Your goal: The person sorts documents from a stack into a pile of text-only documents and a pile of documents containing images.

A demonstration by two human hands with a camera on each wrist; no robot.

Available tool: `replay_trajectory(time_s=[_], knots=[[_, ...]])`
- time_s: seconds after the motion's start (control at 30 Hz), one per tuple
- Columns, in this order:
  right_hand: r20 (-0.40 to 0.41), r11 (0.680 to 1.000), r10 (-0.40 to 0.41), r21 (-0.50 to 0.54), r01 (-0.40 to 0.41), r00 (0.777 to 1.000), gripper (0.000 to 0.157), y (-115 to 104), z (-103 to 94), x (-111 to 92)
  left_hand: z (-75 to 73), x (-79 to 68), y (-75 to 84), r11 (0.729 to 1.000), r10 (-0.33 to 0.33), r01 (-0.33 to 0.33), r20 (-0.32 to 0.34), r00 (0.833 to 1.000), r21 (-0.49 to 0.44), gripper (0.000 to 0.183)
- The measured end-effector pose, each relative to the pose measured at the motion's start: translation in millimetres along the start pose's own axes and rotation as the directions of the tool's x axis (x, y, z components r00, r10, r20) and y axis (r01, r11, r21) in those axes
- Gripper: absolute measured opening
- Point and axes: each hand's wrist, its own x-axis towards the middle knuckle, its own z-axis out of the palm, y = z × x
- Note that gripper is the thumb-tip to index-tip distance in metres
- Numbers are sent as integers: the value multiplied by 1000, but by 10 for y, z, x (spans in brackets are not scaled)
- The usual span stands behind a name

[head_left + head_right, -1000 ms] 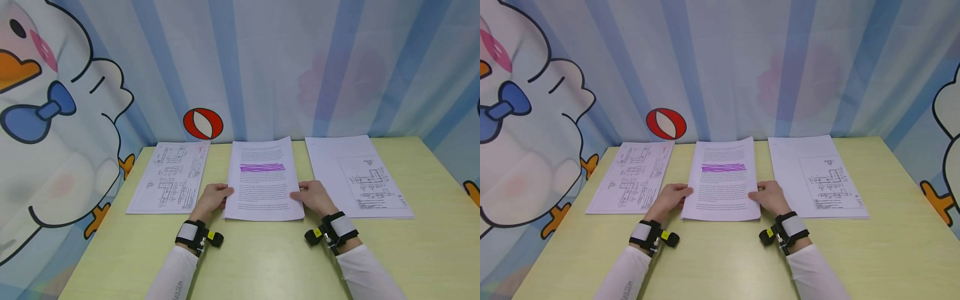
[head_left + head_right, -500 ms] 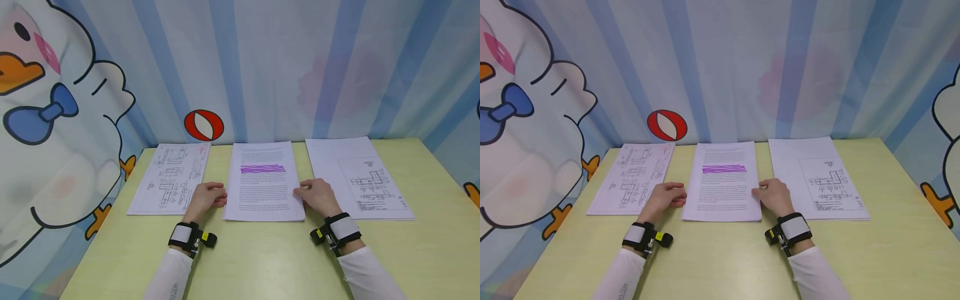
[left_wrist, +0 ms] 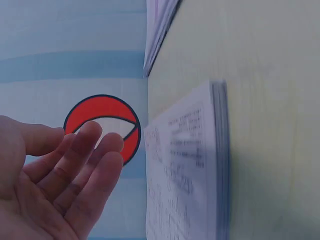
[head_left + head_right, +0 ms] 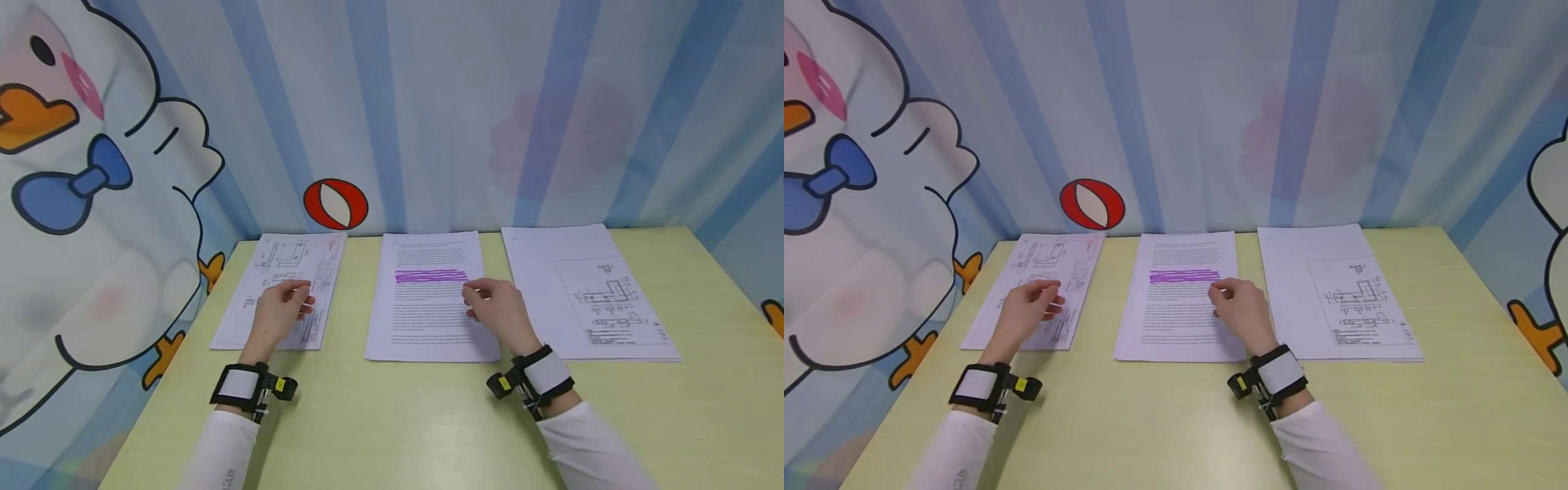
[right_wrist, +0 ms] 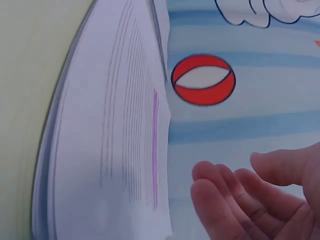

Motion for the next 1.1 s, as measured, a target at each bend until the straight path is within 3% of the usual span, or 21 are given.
replay_trajectory(time_s=[0.13, 0.27, 0.33, 0.5, 0.77, 0.93, 1.0, 1.1], knots=[[10, 995, -53, 87, 52, 999, 31, -123, 170, -7, -191, 13, -137, 981, 78, -57, -108, 991, 186, 38], [60, 982, -96, 169, 85, 994, 30, -271, 405, -16, -352, 34, -305, 950, 95, -42, -157, 983, 310, 37], [86, 976, -117, 192, 99, 989, 31, -340, 547, -18, -426, 51, -381, 935, 74, -19, -142, 987, 353, 38], [167, 971, -131, 219, 93, 977, 35, -467, 903, -11, -550, 116, -536, 917, -60, 92, -94, 994, 389, 44], [303, 946, -24, 316, -76, 953, 51, -613, 1357, 82, -600, 197, -718, 907, -149, 172, -89, 985, 384, 49], [386, 923, 32, 343, -176, 922, 60, -664, 1559, 151, -619, 238, -770, 890, -181, 197, -76, 980, 411, 54], [420, 907, 47, 362, -214, 907, 62, -682, 1611, 160, -619, 262, -788, 878, -204, 204, -46, 978, 434, 60], [471, 860, 67, 420, -290, 879, 65, -704, 1676, 162, -606, 288, -799, 866, -246, 221, -3, 969, 449, 68]])
